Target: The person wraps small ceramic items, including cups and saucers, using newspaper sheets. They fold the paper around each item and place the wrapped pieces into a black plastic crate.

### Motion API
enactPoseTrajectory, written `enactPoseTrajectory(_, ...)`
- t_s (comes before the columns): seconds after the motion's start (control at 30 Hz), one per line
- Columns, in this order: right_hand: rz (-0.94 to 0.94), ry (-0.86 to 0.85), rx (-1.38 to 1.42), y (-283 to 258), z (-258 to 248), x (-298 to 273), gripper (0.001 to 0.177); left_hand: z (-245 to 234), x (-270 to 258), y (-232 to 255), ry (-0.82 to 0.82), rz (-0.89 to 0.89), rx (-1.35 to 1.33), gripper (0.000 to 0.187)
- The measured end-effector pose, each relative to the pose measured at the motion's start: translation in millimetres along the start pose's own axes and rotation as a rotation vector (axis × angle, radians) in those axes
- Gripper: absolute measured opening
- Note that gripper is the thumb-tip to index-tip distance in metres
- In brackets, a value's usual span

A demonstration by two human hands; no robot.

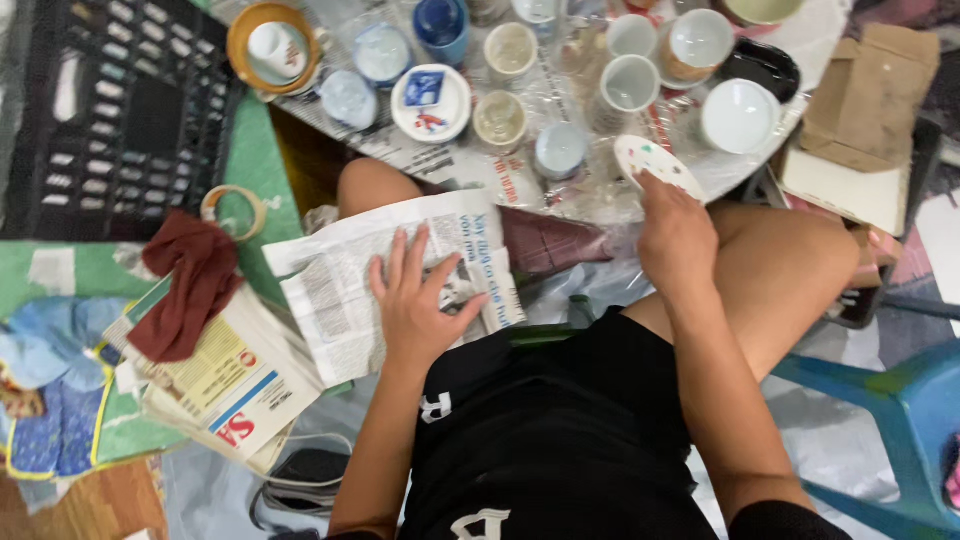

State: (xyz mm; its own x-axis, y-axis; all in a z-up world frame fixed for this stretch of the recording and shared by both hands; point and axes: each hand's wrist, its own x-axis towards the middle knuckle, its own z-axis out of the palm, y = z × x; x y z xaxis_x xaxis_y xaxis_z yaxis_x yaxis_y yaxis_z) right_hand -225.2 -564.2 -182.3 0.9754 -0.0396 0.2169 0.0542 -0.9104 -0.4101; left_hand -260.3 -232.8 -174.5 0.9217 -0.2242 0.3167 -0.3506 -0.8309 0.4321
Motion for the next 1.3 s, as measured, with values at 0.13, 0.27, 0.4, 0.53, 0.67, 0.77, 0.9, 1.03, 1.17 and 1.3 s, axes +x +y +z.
enactPoseTrajectory(0.13, -0.008, -0.004, 0.135, -48, -41, -8, 0.034, 2, -7, -5, -0.001, -0.002, 0.048, 0.046)
enactPoseTrajectory(0.27, -0.136, -0.116, 0.348, -104, -60, -3, 0.034, 8, -16, -13, 0.035, -0.019, 0.006, 0.039)
enactPoseTrajectory(0.4, -0.541, -0.172, 0.504, -153, -41, 9, 0.044, 21, -33, -22, 0.047, -0.035, -0.033, 0.028)
enactPoseTrajectory(0.53, -0.76, -0.281, 0.607, -195, -7, 7, 0.046, 32, -43, -31, 0.064, -0.102, -0.169, 0.03)
enactPoseTrajectory(0.67, -0.86, -0.333, 0.508, -210, 26, -6, 0.047, 22, -50, -14, -0.078, -0.246, -0.065, 0.027)
enactPoseTrajectory(0.77, -0.967, -0.315, 0.411, -200, 41, -15, 0.054, -2, -74, 8, -0.166, -0.156, -0.147, 0.037)
enactPoseTrajectory(0.9, -1.067, -0.312, 0.355, -191, 53, -35, 0.054, 11, -91, 17, -0.332, -0.178, -0.107, 0.049)
enactPoseTrajectory(1.03, -1.181, -0.279, 0.407, -194, 52, -54, 0.052, 34, -88, 19, -0.107, -0.041, -0.004, 0.061)
enactPoseTrajectory(1.17, -1.158, -0.295, 0.414, -190, 59, -48, 0.042, 26, -83, 27, -0.263, -0.175, 0.028, 0.051)
enactPoseTrajectory(1.3, -1.05, -0.306, 0.34, -179, 67, -31, 0.048, 5, -83, 31, -0.395, -0.227, -0.043, 0.041)
